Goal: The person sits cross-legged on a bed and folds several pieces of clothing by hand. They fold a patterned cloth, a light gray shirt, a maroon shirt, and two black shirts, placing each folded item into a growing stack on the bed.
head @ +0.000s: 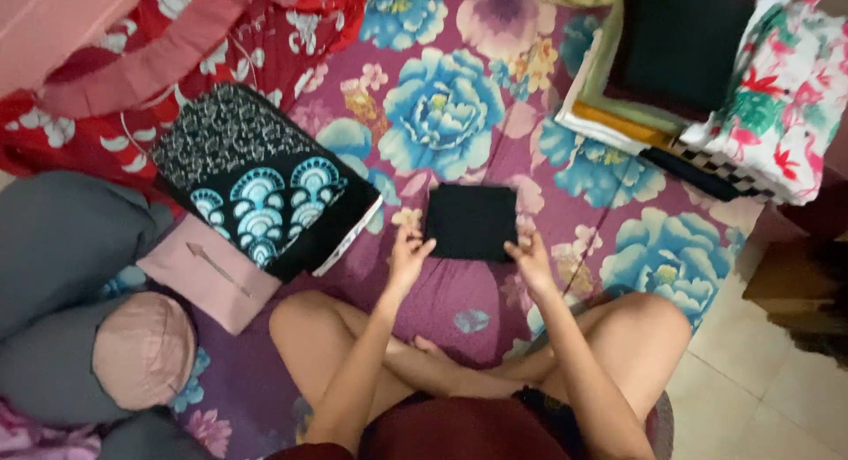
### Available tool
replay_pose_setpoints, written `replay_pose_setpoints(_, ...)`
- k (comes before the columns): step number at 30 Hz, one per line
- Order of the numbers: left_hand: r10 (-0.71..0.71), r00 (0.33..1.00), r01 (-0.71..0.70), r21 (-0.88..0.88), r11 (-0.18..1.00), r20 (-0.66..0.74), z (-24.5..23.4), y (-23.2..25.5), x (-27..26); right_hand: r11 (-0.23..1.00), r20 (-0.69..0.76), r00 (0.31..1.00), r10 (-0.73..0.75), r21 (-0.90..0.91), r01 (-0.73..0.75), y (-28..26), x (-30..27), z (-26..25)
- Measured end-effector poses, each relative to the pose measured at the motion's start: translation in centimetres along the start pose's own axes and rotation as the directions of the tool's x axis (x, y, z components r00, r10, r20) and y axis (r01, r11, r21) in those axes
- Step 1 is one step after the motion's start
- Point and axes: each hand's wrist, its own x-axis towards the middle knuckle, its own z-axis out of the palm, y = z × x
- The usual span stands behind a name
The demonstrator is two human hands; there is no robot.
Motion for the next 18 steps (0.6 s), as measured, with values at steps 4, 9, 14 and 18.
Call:
replay_pose_setpoints(4, -0.209, 0.978, 0.203, 0.323, 0.924, -0.015, -0.9, -4.4, -5.5, 0.989, 0.015, 0.992, 0.128, -0.071, -0.127, 8.9, -2.6, -2.2)
replay_pose_setpoints(9, -0.244, 0.970, 0.232, 0.366, 0.901, -0.014, -1.2, -6.8, -9.3, 0.984, -0.023, 0.983, 0.180, 0.011, -0.180, 11.4, -6.4, -4.0)
replay_pose_setpoints(14, -0.123, 0.992, 0.128, 0.150, 0.980, -0.041, 0.9, -9.5, -6.5, 0.999, -0.105, 0.994, 0.025, 0.043, -0.021, 9.8, -6.0, -2.2)
replay_pose_setpoints(18, 0.141, 0.984, -0.151, 0.092, 0.984, 0.110, 1.1, -2.8, -8.1, 0.996, -0.067, 0.995, -0.071, -0.051, 0.067, 8.8, -5.9, -2.1)
